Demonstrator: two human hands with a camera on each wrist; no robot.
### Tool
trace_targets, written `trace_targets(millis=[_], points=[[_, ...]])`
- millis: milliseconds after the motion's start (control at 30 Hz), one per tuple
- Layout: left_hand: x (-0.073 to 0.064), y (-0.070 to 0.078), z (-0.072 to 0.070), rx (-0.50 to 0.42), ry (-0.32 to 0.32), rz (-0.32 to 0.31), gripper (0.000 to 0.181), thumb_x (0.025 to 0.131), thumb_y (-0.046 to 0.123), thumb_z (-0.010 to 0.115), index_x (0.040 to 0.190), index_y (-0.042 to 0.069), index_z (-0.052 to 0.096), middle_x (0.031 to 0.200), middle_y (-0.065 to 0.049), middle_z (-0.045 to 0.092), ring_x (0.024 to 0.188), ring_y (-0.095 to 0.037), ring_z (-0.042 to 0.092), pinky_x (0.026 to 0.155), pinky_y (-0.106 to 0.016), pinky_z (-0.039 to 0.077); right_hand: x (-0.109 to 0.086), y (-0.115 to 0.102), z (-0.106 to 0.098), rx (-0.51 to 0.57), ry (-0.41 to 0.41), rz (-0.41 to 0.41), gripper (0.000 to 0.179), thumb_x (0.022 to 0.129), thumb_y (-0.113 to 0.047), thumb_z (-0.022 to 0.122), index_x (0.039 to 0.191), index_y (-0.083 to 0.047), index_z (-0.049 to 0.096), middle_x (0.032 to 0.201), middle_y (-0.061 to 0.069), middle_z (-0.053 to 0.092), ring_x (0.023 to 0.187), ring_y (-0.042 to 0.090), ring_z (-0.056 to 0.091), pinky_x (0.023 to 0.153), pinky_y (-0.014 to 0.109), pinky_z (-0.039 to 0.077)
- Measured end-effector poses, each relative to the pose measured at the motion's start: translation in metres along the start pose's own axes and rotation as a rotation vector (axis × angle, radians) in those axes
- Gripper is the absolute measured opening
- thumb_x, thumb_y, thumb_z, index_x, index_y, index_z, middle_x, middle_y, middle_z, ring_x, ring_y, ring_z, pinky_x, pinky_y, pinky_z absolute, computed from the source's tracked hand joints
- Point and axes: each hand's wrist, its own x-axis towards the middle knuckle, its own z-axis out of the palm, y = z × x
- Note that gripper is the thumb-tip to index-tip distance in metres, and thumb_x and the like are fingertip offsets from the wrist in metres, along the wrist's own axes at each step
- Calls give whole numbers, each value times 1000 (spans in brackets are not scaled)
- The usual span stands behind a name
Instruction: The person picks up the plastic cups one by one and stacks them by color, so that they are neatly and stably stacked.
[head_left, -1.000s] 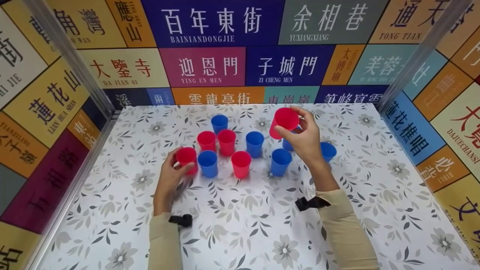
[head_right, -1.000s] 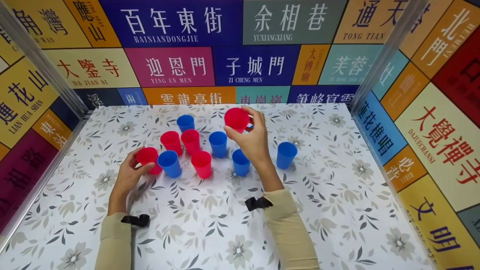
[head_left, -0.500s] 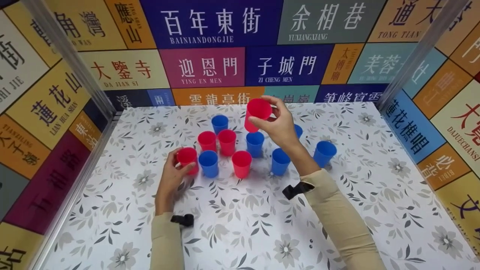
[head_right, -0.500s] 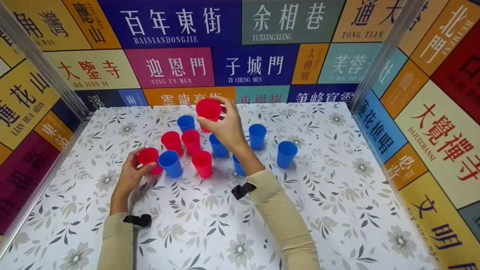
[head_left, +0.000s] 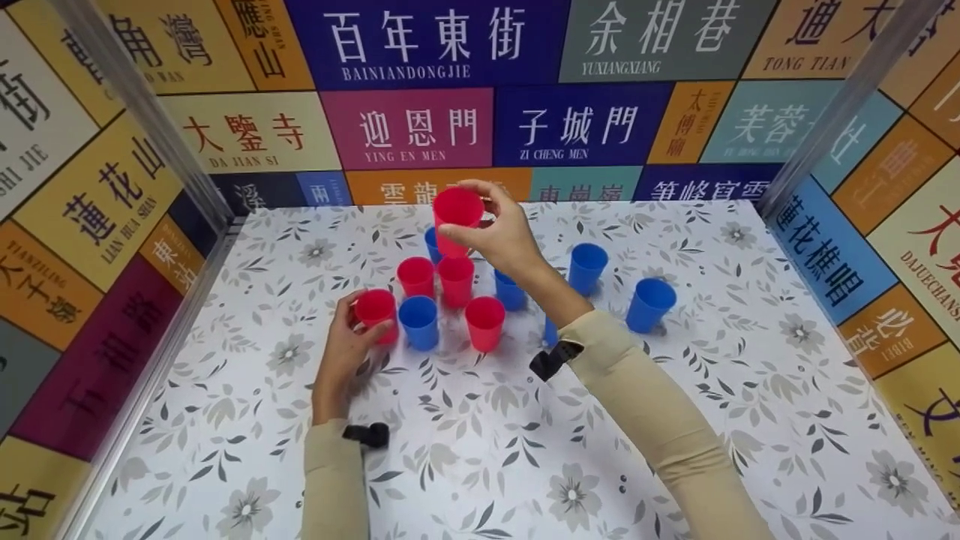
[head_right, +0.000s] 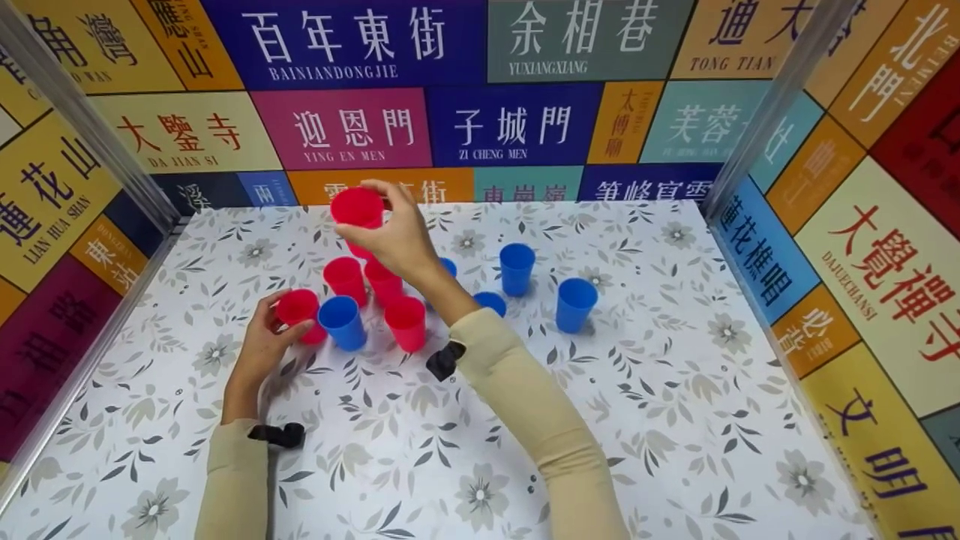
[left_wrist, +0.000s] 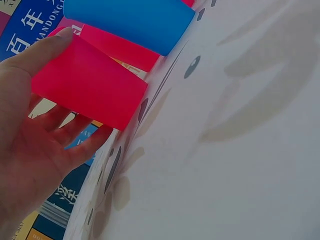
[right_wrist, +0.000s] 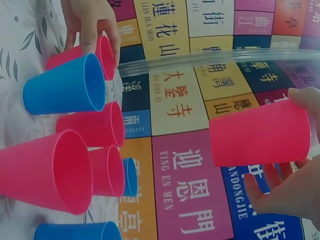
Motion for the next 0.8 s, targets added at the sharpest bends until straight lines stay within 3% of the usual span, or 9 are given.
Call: trace_targets(millis=[200,433,633,800], points=[[0,-2,-1,9,6,15,80,88,20,78,153,17,31,149,-12,48,137,-28,46,117,-43,41,5,0,23,-3,-36,0,66,81,-23,84,139,-10,54,131,9,58,118,22,57,90,31,58],[0,-4,-1,12,16,19,76,89,21,78,150,13,33,147,-14,48,135,-30,48,114,-44,44,2,11,55,-33,-132,81,67,82,-27,84,141,-18,54,136,6,53,115,22,57,85,26,58],[0,-3,0,-38,4,17,73,90,15,74,149,13,31,148,-13,48,134,-29,50,113,-43,46,-1,14,74,-87,-191,106,66,82,-33,82,141,-22,55,143,3,53,127,20,49,94,30,55],[0,-5,-2,-40,-1,39,72,91,14,73,148,12,30,149,-13,47,137,-29,48,116,-44,42,-1,8,88,-63,-236,127,68,81,-33,83,142,-24,54,144,2,52,131,20,46,94,33,55]])
